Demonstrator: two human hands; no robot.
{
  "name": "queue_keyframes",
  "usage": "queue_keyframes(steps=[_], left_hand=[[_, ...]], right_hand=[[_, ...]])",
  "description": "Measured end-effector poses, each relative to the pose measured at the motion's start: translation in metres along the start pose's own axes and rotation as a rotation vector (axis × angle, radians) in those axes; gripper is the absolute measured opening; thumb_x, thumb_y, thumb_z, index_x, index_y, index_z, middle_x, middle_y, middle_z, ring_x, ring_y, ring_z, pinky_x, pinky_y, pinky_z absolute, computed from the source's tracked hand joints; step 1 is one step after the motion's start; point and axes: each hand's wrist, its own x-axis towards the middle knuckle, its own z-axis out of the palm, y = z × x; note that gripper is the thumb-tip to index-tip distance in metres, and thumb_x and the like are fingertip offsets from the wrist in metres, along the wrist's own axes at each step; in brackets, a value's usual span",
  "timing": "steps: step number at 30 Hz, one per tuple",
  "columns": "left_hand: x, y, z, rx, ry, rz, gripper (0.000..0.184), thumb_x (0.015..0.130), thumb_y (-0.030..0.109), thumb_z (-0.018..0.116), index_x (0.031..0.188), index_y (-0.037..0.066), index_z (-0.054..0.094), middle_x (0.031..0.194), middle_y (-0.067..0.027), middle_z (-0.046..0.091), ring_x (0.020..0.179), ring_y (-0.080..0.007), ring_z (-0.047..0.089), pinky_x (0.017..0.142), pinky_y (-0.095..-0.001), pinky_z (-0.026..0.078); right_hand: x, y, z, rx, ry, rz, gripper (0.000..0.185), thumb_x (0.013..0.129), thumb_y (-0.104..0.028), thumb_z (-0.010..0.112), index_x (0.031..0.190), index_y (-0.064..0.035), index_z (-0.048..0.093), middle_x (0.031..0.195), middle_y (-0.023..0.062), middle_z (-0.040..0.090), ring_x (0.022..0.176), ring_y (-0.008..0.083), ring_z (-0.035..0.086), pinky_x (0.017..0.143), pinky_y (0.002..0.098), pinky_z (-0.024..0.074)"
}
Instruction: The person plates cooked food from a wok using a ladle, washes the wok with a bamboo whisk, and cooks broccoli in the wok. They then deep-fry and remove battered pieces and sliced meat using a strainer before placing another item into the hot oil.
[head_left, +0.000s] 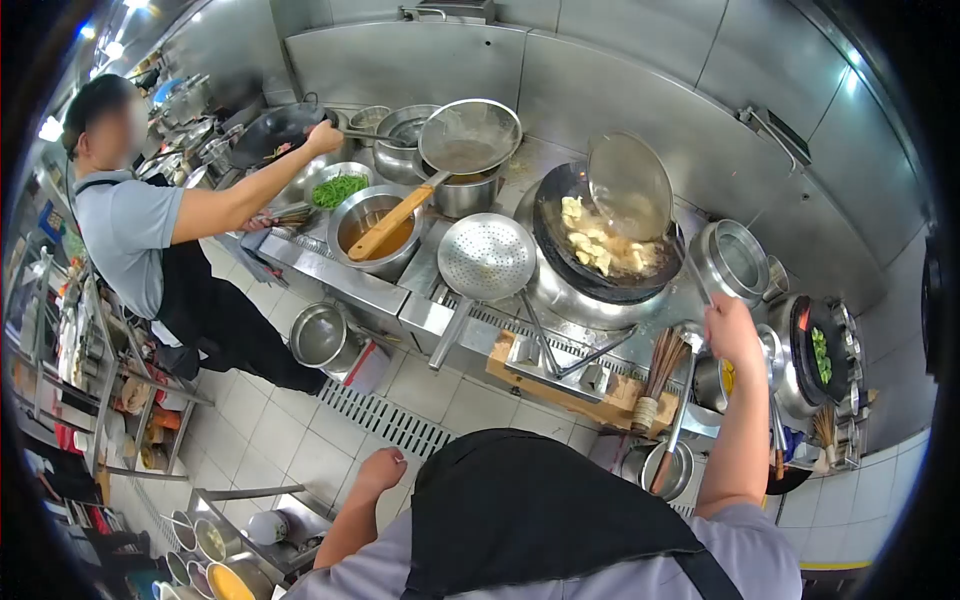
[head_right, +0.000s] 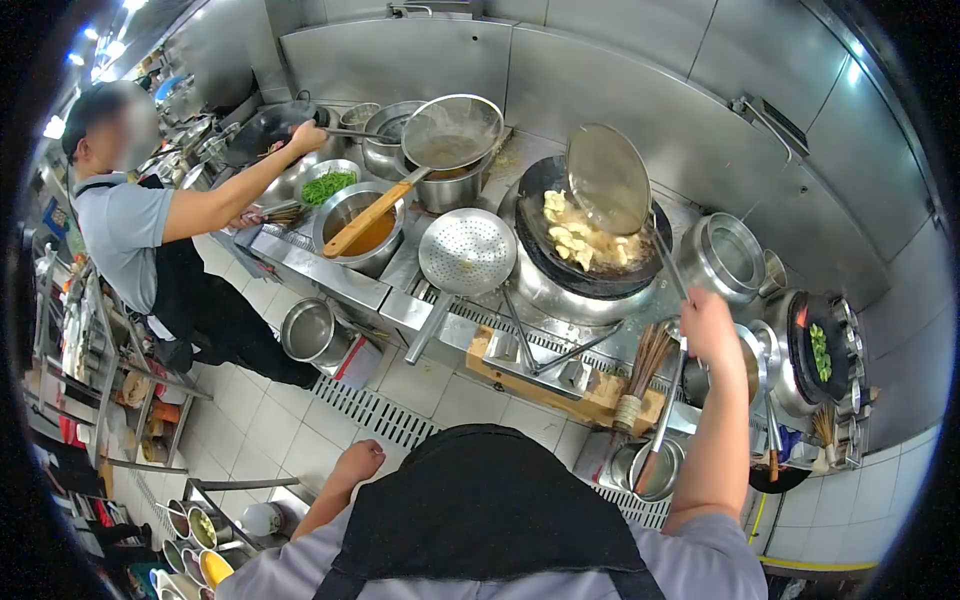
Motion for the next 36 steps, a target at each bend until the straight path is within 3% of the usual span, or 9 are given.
queue_keyframes(steps=[1,8,11,16,19,22,27,29,36], left_hand=[[0.001,-0.007,-0.001,-0.012,-0.002,-0.020,0.031,0.079,0.031,0.055,0.098,0.007,0.063,0.099,-0.0179,0.064,0.096,-0.0338,0.060,0.083,-0.0430,0.048],[0.009,-0.071,0.022,-0.018,-0.082,-0.027,0.033,0.078,0.026,0.050,0.094,0.000,0.063,0.098,-0.0219,0.064,0.095,-0.0378,0.059,0.084,-0.0437,0.047],[0.026,-0.141,0.068,0.119,-0.111,0.043,0.034,0.078,0.027,0.050,0.093,0.000,0.064,0.098,-0.0222,0.063,0.095,-0.0378,0.059,0.085,-0.0434,0.047],[-0.041,-0.118,0.052,-0.014,-0.065,-0.191,0.035,0.078,0.029,0.048,0.088,0.000,0.065,0.097,-0.0227,0.063,0.094,-0.0385,0.059,0.083,-0.0440,0.047],[-0.059,-0.132,0.084,-0.027,-0.100,-0.290,0.033,0.078,0.028,0.048,0.088,0.002,0.065,0.099,-0.0208,0.063,0.096,-0.0371,0.059,0.083,-0.0424,0.047],[-0.074,-0.123,0.075,0.114,-0.301,-0.240,0.029,0.078,0.022,0.051,0.097,0.006,0.065,0.105,-0.0174,0.063,0.102,-0.0340,0.058,0.087,-0.0396,0.048],[-0.086,-0.114,0.076,0.311,-0.421,-0.150,0.026,0.074,0.018,0.058,0.099,0.012,0.066,0.104,-0.0141,0.063,0.103,-0.0322,0.058,0.086,-0.0395,0.049],[-0.074,-0.141,0.088,0.486,-0.487,0.152,0.027,0.072,0.020,0.066,0.098,0.012,0.066,0.102,-0.0120,0.064,0.103,-0.0311,0.058,0.084,-0.0410,0.050],[-0.046,-0.138,0.069,0.299,-0.237,0.201,0.025,0.068,0.028,0.072,0.086,0.013,0.066,0.090,-0.0080,0.066,0.093,-0.0291,0.061,0.077,-0.0418,0.051]], right_hand=[[-0.009,-0.014,0.004,0.110,-0.115,0.218,0.016,0.086,-0.011,0.045,0.078,0.0004,0.053,0.051,0.0078,0.050,0.034,0.0171,0.047,0.033,0.0317,0.0348],[0.060,0.036,0.103,0.102,0.014,0.285,0.019,0.082,-0.008,0.046,0.074,0.0054,0.056,0.050,0.0135,0.053,0.037,0.0243,0.053,0.037,0.0369,0.0395],[0.078,0.048,0.076,0.168,0.145,0.232,0.018,0.077,-0.007,0.044,0.081,0.0037,0.058,0.051,0.0110,0.052,0.036,0.0214,0.050,0.034,0.0344,0.0363],[0.079,0.068,0.004,0.054,0.130,0.305,0.018,0.081,-0.006,0.039,0.090,0.0008,0.053,0.062,0.0107,0.051,0.045,0.0197,0.050,0.037,0.0348,0.0369],[0.151,0.279,0.042,-0.588,0.355,-0.351,0.029,0.081,-0.004,0.040,0.108,0.0008,0.050,0.061,0.0115,0.051,0.041,0.0219,0.047,0.036,0.0348,0.0350],[0.088,0.111,0.042,0.332,-0.048,0.566,0.027,0.082,-0.003,0.043,0.109,-0.0009,0.046,0.059,0.0083,0.050,0.038,0.0177,0.043,0.033,0.0302,0.0297],[0.076,0.111,0.100,0.985,-0.193,0.594,0.003,0.086,-0.009,0.050,0.087,-0.0071,0.047,0.053,0.0015,0.043,0.033,0.0087,0.034,0.029,0.0247,0.0209],[0.079,0.102,0.118,1.073,-0.270,0.524,0.012,0.084,-0.007,0.053,0.094,-0.0056,0.045,0.052,0.0006,0.041,0.032,0.0088,0.032,0.028,0.0252,0.0194],[0.053,0.050,0.081,0.919,-0.176,0.409,0.005,0.078,0.000,0.051,0.077,-0.0029,0.048,0.052,0.0019,0.045,0.032,0.0093,0.034,0.030,0.0261,0.0231]])
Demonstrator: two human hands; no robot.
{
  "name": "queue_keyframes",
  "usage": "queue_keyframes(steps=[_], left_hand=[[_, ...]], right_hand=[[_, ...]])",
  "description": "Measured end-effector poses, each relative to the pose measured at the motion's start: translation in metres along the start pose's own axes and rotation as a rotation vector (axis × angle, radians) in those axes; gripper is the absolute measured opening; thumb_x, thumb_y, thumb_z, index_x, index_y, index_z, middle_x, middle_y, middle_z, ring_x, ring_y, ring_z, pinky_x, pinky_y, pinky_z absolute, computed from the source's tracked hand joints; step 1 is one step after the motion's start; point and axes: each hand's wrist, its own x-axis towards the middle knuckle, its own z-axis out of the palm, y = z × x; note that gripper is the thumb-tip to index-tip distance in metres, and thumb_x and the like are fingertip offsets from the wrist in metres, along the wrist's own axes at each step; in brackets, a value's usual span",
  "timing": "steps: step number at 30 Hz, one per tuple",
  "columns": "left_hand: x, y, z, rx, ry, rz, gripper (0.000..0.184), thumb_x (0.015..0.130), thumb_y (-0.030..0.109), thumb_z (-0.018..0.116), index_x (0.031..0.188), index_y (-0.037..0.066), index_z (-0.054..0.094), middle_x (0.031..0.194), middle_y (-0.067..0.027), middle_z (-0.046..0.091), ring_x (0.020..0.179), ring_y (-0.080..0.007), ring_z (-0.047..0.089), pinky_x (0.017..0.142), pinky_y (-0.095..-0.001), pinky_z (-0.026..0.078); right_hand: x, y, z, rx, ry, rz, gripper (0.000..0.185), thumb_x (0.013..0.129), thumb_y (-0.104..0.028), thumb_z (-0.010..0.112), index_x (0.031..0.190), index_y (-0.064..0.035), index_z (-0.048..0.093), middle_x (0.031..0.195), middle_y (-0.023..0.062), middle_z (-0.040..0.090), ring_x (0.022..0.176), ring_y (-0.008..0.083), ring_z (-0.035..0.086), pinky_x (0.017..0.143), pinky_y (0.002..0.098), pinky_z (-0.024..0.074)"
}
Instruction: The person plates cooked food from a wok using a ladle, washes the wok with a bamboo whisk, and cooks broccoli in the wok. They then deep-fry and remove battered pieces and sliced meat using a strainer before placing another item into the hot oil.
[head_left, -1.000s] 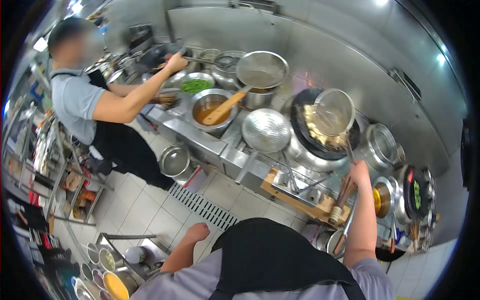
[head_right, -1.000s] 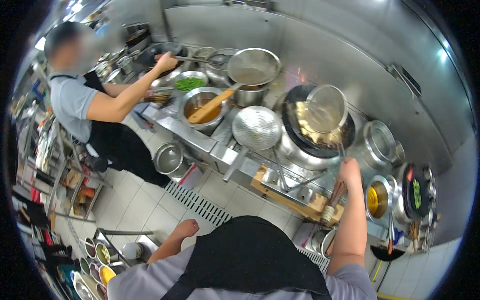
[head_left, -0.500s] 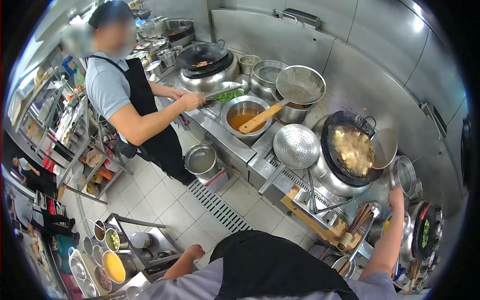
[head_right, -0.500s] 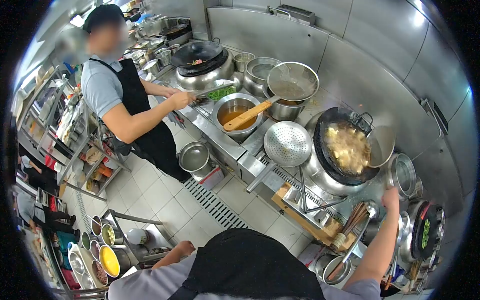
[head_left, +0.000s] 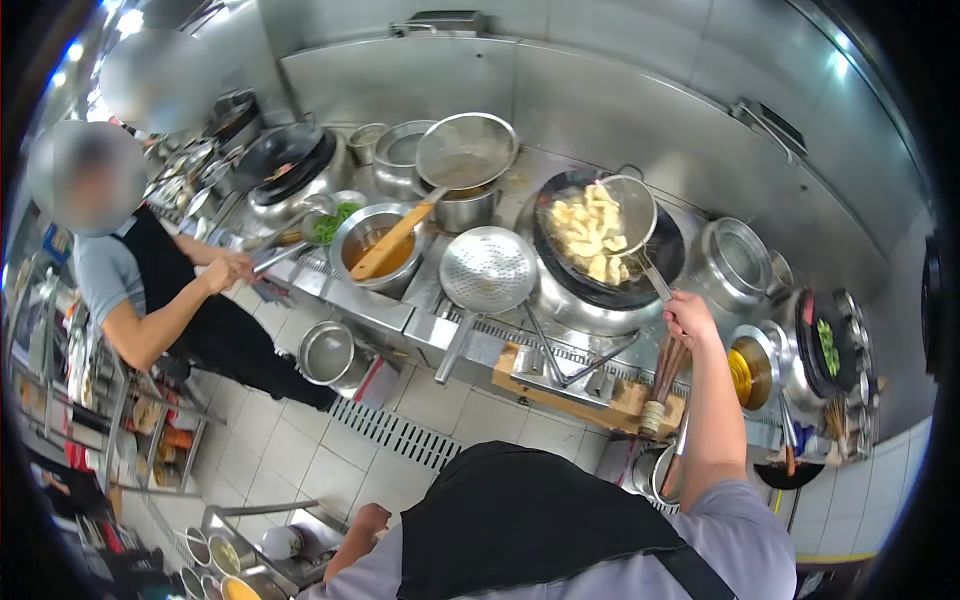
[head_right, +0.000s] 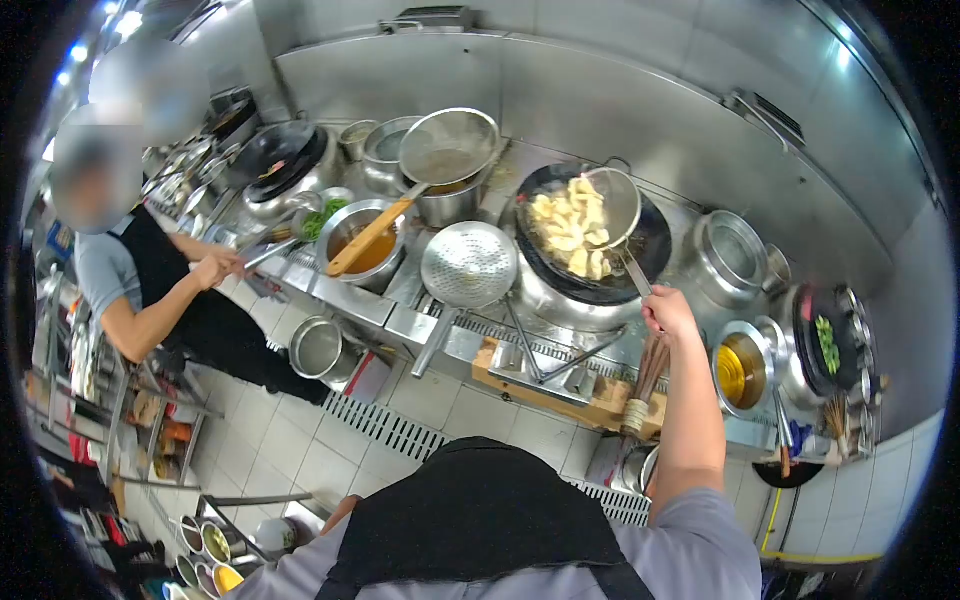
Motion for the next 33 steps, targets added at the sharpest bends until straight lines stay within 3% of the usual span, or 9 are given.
queue_keyframes(steps=[7,9,10,13,17,20,24,29,33], left_hand=[[0.026,0.013,-0.011,-0.108,0.053,-0.040,0.022,0.068,0.028,0.071,0.082,0.013,0.066,0.087,-0.0082,0.066,0.091,-0.0292,0.062,0.076,-0.0419,0.050],[0.029,0.014,-0.009,-0.122,0.041,-0.050,0.021,0.068,0.028,0.071,0.082,0.013,0.066,0.087,-0.0085,0.066,0.090,-0.0295,0.062,0.076,-0.0419,0.050],[0.029,0.012,-0.008,-0.125,0.034,-0.054,0.021,0.068,0.028,0.071,0.082,0.013,0.066,0.087,-0.0087,0.066,0.090,-0.0297,0.062,0.076,-0.0419,0.050],[0.029,0.010,-0.002,-0.134,0.008,-0.064,0.020,0.069,0.028,0.070,0.082,0.013,0.066,0.087,-0.0092,0.066,0.090,-0.0301,0.062,0.076,-0.0419,0.050],[0.026,0.004,0.004,-0.139,-0.018,-0.076,0.019,0.069,0.027,0.070,0.081,0.013,0.066,0.088,-0.0099,0.066,0.090,-0.0307,0.062,0.076,-0.0419,0.050],[0.025,0.002,0.004,-0.148,-0.025,-0.081,0.019,0.070,0.027,0.069,0.081,0.013,0.066,0.088,-0.0105,0.066,0.089,-0.0312,0.062,0.076,-0.0420,0.050],[0.024,-0.001,0.005,-0.161,-0.018,-0.075,0.018,0.070,0.027,0.069,0.081,0.013,0.066,0.088,-0.0112,0.066,0.089,-0.0318,0.061,0.076,-0.0420,0.050],[0.033,-0.006,-0.009,-0.221,0.065,-0.070,0.016,0.071,0.026,0.068,0.080,0.013,0.066,0.088,-0.0120,0.066,0.088,-0.0325,0.061,0.076,-0.0420,0.050],[0.029,-0.009,-0.009,-0.336,0.131,-0.085,0.016,0.071,0.026,0.067,0.080,0.012,0.066,0.088,-0.0126,0.066,0.088,-0.0330,0.061,0.076,-0.0421,0.050]], right_hand=[[-0.050,-0.041,-0.026,-0.477,0.070,-0.114,0.029,0.074,-0.001,0.052,0.101,0.0045,0.060,0.058,0.0070,0.055,0.037,0.0136,0.046,0.035,0.0285,0.0341],[-0.053,-0.041,-0.037,-0.927,0.220,-0.398,0.037,0.072,-0.002,0.051,0.107,0.0068,0.059,0.071,0.0167,0.064,0.056,0.0246,0.061,0.053,0.0346,0.0481],[-0.096,-0.085,-0.007,-0.905,0.199,-0.152,0.043,0.072,-0.003,0.050,0.113,0.0049,0.057,0.087,0.0261,0.064,0.083,0.0346,0.065,0.078,0.0375,0.0486],[-0.117,-0.093,-0.020,-1.123,0.277,-0.429,0.040,0.074,-0.005,0.049,0.112,0.0019,0.059,0.093,0.0277,0.062,0.095,0.0390,0.060,0.084,0.0389,0.0460],[-0.154,-0.110,-0.015,-1.203,0.281,-0.477,0.036,0.078,-0.006,0.049,0.111,0.0008,0.059,0.093,0.0271,0.061,0.093,0.0401,0.059,0.082,0.0404,0.0468],[-0.170,-0.107,0.001,-1.225,0.325,-0.320,0.038,0.079,-0.006,0.053,0.116,0.0001,0.057,0.099,0.0264,0.061,0.097,0.0392,0.059,0.084,0.0377,0.0455],[-0.118,-0.059,0.013,-1.258,0.272,-0.238,0.031,0.080,-0.006,0.047,0.109,-0.0020,0.059,0.097,0.0286,0.059,0.097,0.0440,0.055,0.083,0.0460,0.0448],[-0.074,-0.034,0.032,-1.158,0.406,-0.229,0.041,0.079,-0.006,0.045,0.118,-0.0105,0.058,0.097,0.0287,0.059,0.096,0.0424,0.057,0.084,0.0471,0.0449],[-0.130,-0.066,0.029,-1.236,0.410,-0.298,0.038,0.084,-0.010,0.046,0.120,-0.0104,0.057,0.098,0.0280,0.060,0.095,0.0414,0.058,0.081,0.0469,0.0456]])
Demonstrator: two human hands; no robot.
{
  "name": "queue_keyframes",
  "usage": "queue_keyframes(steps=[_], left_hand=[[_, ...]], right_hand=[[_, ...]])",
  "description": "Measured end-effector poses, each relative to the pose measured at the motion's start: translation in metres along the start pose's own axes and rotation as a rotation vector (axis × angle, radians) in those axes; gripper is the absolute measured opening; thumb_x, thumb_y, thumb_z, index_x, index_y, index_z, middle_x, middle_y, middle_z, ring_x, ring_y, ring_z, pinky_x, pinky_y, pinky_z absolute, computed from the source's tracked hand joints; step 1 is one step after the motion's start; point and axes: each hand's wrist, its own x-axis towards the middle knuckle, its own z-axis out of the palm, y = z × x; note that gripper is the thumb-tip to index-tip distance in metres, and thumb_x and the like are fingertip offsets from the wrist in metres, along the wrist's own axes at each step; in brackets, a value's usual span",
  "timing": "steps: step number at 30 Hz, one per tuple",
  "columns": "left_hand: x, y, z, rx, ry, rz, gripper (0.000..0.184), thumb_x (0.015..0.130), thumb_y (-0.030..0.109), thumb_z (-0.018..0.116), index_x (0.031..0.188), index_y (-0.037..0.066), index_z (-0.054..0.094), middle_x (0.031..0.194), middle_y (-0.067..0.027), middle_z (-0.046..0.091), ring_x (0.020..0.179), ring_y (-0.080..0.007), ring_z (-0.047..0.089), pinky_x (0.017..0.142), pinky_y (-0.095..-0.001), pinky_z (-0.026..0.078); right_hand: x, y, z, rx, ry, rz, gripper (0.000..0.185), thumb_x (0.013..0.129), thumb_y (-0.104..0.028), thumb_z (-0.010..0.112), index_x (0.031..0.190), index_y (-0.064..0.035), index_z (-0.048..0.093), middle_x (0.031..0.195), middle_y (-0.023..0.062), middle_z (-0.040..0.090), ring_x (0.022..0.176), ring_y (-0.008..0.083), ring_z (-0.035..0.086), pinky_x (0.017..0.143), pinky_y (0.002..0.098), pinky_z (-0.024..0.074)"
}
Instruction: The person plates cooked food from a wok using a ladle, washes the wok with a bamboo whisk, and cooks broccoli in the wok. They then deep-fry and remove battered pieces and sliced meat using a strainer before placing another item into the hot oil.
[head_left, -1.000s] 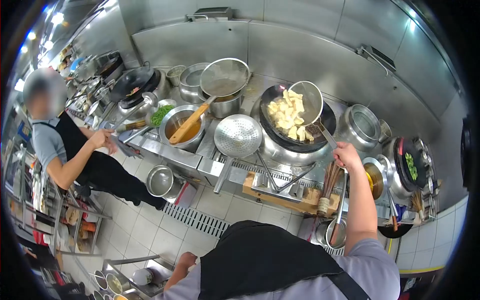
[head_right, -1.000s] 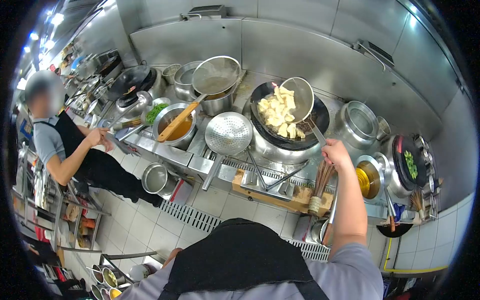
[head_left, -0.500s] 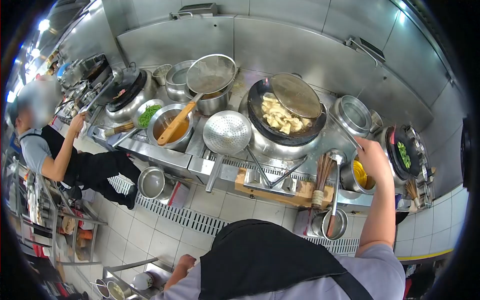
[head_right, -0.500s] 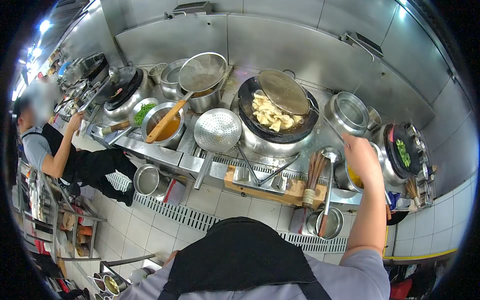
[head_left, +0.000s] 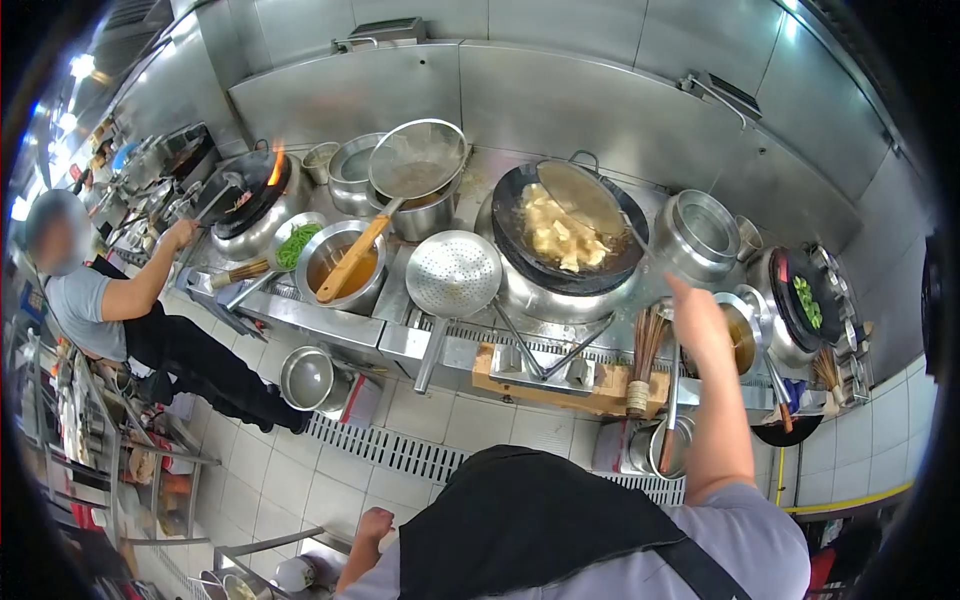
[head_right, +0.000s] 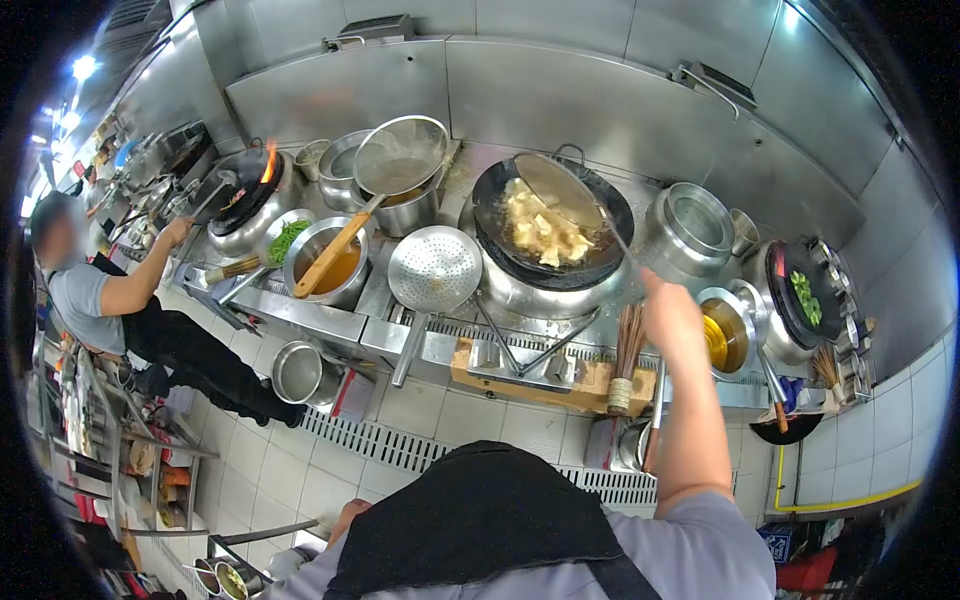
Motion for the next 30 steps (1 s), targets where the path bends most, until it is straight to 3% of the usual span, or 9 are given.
queue_keyframes(steps=[6,7,12,16,22,25,27,29,30], left_hand=[[-0.040,0.008,0.020,0.053,-0.031,-0.181,0.016,0.073,0.026,0.066,0.078,0.011,0.065,0.087,-0.0149,0.065,0.087,-0.0335,0.061,0.074,-0.0433,0.050],[-0.042,0.003,0.023,0.047,-0.048,-0.193,0.017,0.073,0.026,0.065,0.078,0.010,0.065,0.087,-0.0151,0.065,0.087,-0.0337,0.061,0.074,-0.0434,0.050],[-0.046,-0.012,0.020,0.043,-0.066,-0.222,0.019,0.075,0.027,0.063,0.078,0.009,0.065,0.087,-0.0162,0.065,0.087,-0.0347,0.061,0.075,-0.0442,0.050],[-0.041,-0.012,0.006,0.042,-0.008,-0.196,0.020,0.076,0.028,0.060,0.078,0.008,0.065,0.087,-0.0171,0.065,0.086,-0.0355,0.061,0.075,-0.0448,0.049],[-0.038,0.010,0.002,-0.020,0.061,-0.197,0.024,0.078,0.029,0.057,0.079,0.007,0.065,0.087,-0.0184,0.064,0.086,-0.0368,0.061,0.076,-0.0458,0.049],[-0.051,0.016,0.009,-0.025,0.039,-0.225,0.025,0.079,0.030,0.056,0.079,0.006,0.065,0.087,-0.0191,0.064,0.086,-0.0374,0.061,0.076,-0.0462,0.049],[-0.061,0.009,0.018,-0.018,0.007,-0.251,0.026,0.079,0.030,0.055,0.079,0.006,0.065,0.087,-0.0195,0.064,0.086,-0.0378,0.061,0.076,-0.0465,0.049],[-0.072,0.002,0.023,-0.016,-0.020,-0.283,0.028,0.080,0.031,0.054,0.079,0.005,0.065,0.087,-0.0200,0.064,0.086,-0.0382,0.061,0.076,-0.0468,0.049],[-0.076,-0.001,0.025,-0.017,-0.035,-0.295,0.028,0.080,0.031,0.053,0.079,0.005,0.064,0.087,-0.0202,0.064,0.086,-0.0384,0.061,0.076,-0.0470,0.048]], right_hand=[[-0.016,0.017,0.001,0.068,-0.106,-0.031,0.038,0.081,-0.007,0.047,0.118,-0.0058,0.058,0.098,0.0281,0.060,0.095,0.0409,0.058,0.083,0.0455,0.0456],[-0.004,0.026,0.027,0.065,-0.121,0.031,0.040,0.081,-0.009,0.045,0.119,-0.0125,0.057,0.103,0.0243,0.060,0.097,0.0388,0.058,0.085,0.0460,0.0463],[0.035,0.022,0.072,0.133,0.000,0.141,0.040,0.080,-0.010,0.049,0.119,-0.0135,0.058,0.103,0.0246,0.061,0.098,0.0388,0.058,0.086,0.0456,0.0468],[0.043,0.035,0.046,0.232,0.124,0.087,0.037,0.078,-0.003,0.051,0.114,-0.0035,0.060,0.106,0.0253,0.059,0.103,0.0384,0.056,0.091,0.0407,0.0443],[0.099,0.090,0.044,0.139,0.203,0.164,0.034,0.079,-0.006,0.048,0.110,-0.0021,0.061,0.104,0.0265,0.058,0.105,0.0387,0.054,0.090,0.0421,0.0431],[0.139,0.124,0.104,0.025,0.171,0.079,0.040,0.078,-0.004,0.048,0.117,-0.0045,0.059,0.098,0.0237,0.064,0.085,0.0380,0.064,0.074,0.0427,0.0508],[0.143,0.109,0.126,0.571,-0.094,0.445,0.036,0.079,-0.001,0.049,0.114,-0.0058,0.059,0.076,0.0151,0.065,0.051,0.0276,0.059,0.046,0.0408,0.0448],[0.133,0.092,0.136,1.017,-0.254,0.525,0.025,0.080,-0.001,0.050,0.104,-0.0069,0.056,0.060,0.0058,0.053,0.037,0.0130,0.041,0.034,0.0311,0.0277],[0.127,0.081,0.140,1.018,-0.258,0.527,0.025,0.080,-0.001,0.050,0.104,-0.0069,0.056,0.060,0.0058,0.053,0.037,0.0130,0.041,0.034,0.0311,0.0277]])
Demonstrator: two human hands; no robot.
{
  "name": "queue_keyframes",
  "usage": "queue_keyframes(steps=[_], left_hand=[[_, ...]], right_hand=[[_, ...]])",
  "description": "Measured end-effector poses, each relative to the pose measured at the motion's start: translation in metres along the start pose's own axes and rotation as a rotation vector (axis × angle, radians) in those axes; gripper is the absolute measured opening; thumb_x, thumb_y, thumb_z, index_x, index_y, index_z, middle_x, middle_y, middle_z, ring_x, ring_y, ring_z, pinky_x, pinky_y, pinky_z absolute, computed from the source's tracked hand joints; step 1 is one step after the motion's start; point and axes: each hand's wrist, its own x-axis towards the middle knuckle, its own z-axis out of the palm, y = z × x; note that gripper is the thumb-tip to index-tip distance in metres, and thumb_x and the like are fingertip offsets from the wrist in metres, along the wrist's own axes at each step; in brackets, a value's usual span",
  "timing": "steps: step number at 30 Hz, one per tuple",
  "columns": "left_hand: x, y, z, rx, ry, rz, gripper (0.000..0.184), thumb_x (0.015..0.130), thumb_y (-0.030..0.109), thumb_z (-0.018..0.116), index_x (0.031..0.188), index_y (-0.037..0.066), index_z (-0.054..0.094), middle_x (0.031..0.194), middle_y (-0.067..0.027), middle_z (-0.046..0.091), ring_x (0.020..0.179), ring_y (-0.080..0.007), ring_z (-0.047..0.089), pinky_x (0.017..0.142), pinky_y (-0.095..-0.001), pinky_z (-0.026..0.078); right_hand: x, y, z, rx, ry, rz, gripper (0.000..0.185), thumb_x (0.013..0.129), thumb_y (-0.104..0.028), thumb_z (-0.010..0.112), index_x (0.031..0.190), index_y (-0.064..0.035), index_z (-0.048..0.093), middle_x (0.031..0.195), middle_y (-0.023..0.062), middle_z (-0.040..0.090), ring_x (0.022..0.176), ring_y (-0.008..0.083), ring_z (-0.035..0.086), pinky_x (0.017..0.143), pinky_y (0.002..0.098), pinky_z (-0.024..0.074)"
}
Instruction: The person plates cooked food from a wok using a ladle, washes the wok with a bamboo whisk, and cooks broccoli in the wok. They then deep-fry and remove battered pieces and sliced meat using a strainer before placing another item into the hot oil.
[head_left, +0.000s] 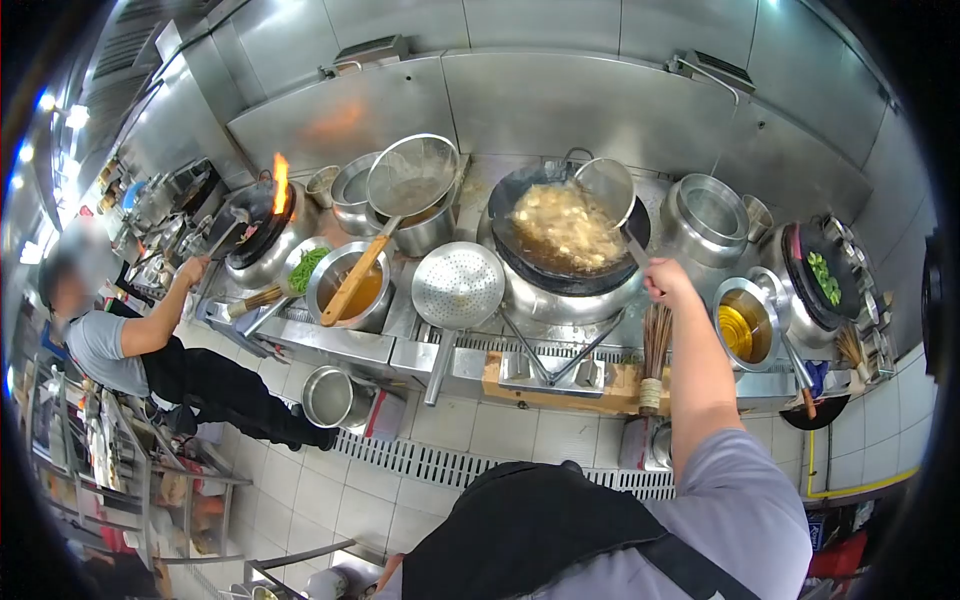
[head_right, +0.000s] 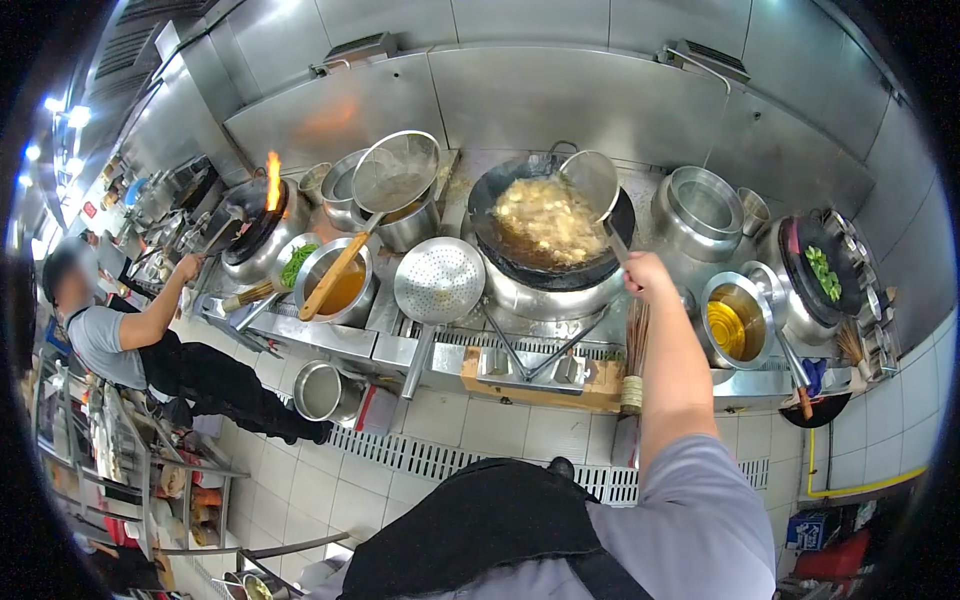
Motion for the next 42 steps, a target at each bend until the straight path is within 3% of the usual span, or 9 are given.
queue_keyframes(steps=[9,11,15,18,21,26,30,37,42], left_hand=[[0.022,0.012,-0.009,0.129,-0.057,0.104,0.034,0.083,0.033,0.048,0.079,0.003,0.064,0.086,-0.0222,0.063,0.085,-0.0402,0.060,0.077,-0.0484,0.048],[0.052,0.043,-0.019,0.257,-0.032,0.269,0.035,0.084,0.033,0.047,0.079,0.003,0.064,0.086,-0.0226,0.063,0.085,-0.0406,0.060,0.078,-0.0487,0.048],[0.051,0.237,-0.094,0.118,0.208,0.494,0.039,0.088,0.034,0.044,0.086,0.002,0.065,0.087,-0.0235,0.063,0.086,-0.0416,0.059,0.076,-0.0492,0.046],[0.054,0.382,-0.144,0.005,0.304,0.809,0.038,0.091,0.033,0.045,0.087,-0.001,0.063,0.087,-0.0245,0.061,0.084,-0.0418,0.058,0.075,-0.0479,0.045],[0.073,0.508,-0.184,0.231,0.757,1.361,0.023,0.089,0.019,0.047,0.099,0.003,0.061,0.102,-0.0148,0.061,0.099,-0.0321,0.055,0.086,-0.0431,0.043],[0.112,0.635,-0.212,0.546,0.802,1.350,0.028,0.091,0.027,0.047,0.099,0.004,0.061,0.099,-0.0140,0.061,0.099,-0.0295,0.055,0.084,-0.0418,0.042],[0.138,0.660,-0.190,0.688,0.410,1.085,0.037,0.093,0.036,0.044,0.091,0.006,0.064,0.091,-0.0129,0.064,0.090,-0.0297,0.059,0.082,-0.0419,0.041],[0.099,0.644,-0.162,0.116,0.889,1.443,0.018,0.085,0.022,0.057,0.090,0.005,0.060,0.091,-0.0115,0.059,0.093,-0.0305,0.055,0.083,-0.0435,0.039],[0.036,0.563,-0.146,-0.054,0.692,1.498,0.014,0.079,0.014,0.062,0.090,0.006,0.058,0.088,-0.0089,0.055,0.090,-0.0294,0.053,0.083,-0.0420,0.038]], right_hand=[[-0.047,-0.010,-0.003,-0.066,-0.218,-0.141,0.004,0.082,-0.003,0.050,0.082,-0.0051,0.054,0.051,0.0025,0.047,0.031,0.0105,0.036,0.029,0.0262,0.0226],[-0.054,-0.016,-0.023,-0.248,-0.139,-0.219,0.021,0.082,-0.005,0.052,0.101,-0.0004,0.060,0.060,0.0065,0.055,0.041,0.0167,0.048,0.037,0.0294,0.0350],[-0.077,-0.019,-0.060,-0.764,0.171,-0.742,0.032,0.081,-0.012,0.055,0.109,0.0005,0.062,0.090,0.0214,0.066,0.083,0.0349,0.064,0.073,0.0393,0.0500],[-0.120,-0.046,-0.070,-0.826,0.203,-0.571,0.034,0.081,-0.013,0.056,0.112,-0.0012,0.059,0.106,0.0240,0.059,0.105,0.0378,0.055,0.091,0.0389,0.0433],[-0.129,-0.041,-0.080,-0.809,0.221,-0.590,0.032,0.082,-0.011,0.055,0.112,-0.0033,0.060,0.101,0.0248,0.061,0.097,0.0396,0.058,0.085,0.0410,0.0455],[-0.155,-0.036,-0.089,-0.698,0.250,-0.569,0.032,0.083,-0.010,0.054,0.113,-0.0007,0.059,0.092,0.0264,0.062,0.090,0.0383,0.061,0.079,0.0390,0.0461],[-0.169,-0.032,-0.102,-0.692,0.315,-0.540,0.031,0.083,-0.009,0.054,0.112,0.0023,0.059,0.095,0.0272,0.061,0.092,0.0397,0.059,0.082,0.0405,0.0462],[-0.189,-0.040,-0.110,-0.684,0.197,-0.527,0.031,0.083,-0.010,0.054,0.112,0.0010,0.059,0.096,0.0265,0.061,0.093,0.0390,0.060,0.081,0.0399,0.0463],[-0.136,-0.017,-0.056,-0.801,0.097,-0.514,0.035,0.084,-0.009,0.047,0.117,-0.0091,0.057,0.095,0.0272,0.061,0.092,0.0398,0.060,0.081,0.0451,0.0471]])
